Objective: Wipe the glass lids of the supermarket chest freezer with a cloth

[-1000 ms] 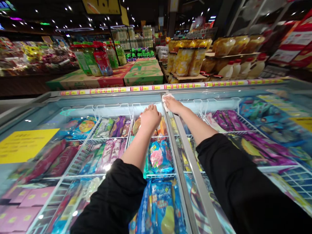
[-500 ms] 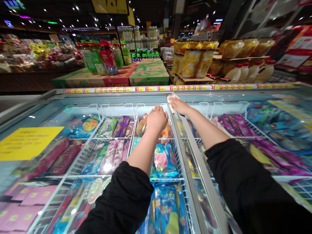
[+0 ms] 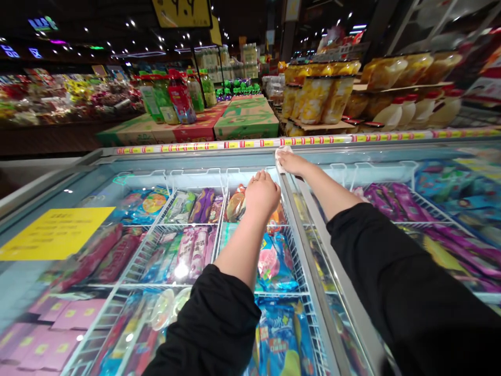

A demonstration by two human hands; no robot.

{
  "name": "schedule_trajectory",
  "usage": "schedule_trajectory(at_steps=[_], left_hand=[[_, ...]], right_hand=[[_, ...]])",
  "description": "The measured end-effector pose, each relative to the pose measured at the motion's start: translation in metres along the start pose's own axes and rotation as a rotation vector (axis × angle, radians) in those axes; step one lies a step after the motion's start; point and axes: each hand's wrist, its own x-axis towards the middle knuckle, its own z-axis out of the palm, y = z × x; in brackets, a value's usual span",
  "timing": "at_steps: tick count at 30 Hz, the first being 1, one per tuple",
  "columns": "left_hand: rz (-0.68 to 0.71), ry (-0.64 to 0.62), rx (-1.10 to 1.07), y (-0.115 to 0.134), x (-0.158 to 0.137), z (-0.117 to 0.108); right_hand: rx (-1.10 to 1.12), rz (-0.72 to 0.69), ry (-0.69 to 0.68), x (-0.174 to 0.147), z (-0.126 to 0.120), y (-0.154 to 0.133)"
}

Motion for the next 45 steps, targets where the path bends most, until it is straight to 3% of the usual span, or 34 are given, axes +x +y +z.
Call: schedule_trajectory(at_steps=[5, 13, 18, 26, 31, 35, 40, 45], left_hand=[[-0.008, 0.014, 0.01, 0.003, -0.001, 0.001], [-0.009, 0.002, 0.008, 0.003, -0.001, -0.002], [0.002, 0.004, 0.0, 0.002, 0.001, 0.002], [0.004, 0.016, -0.006, 0.0, 0.002, 0.002], [0.02, 0.03, 0.027, -0.001, 0.001, 0.001], [0.021, 0.013, 0.057, 0.004, -0.007, -0.006], [0.049, -0.007, 0.067, 0.012, -0.029, -0.015], [0.111, -0.029, 0.056, 0.015, -0.08, -0.023]], right_hand=[[0.053, 0.018, -0.074, -0.012, -0.006, -0.004], [0.051, 0.178, -0.062, 0.029, -0.006, -0.014], [0.035, 0.218, -0.066, 0.017, -0.012, -0.02], [0.051, 0.115, -0.075, -0.06, -0.019, -0.041], [0.099, 0.044, -0.06, -0.121, -0.024, -0.069], [0.127, 0.068, -0.053, -0.161, -0.028, -0.097], [0.141, 0.089, -0.032, -0.208, -0.031, -0.127], [0.162, 0.058, -0.027, -0.257, -0.035, -0.15]])
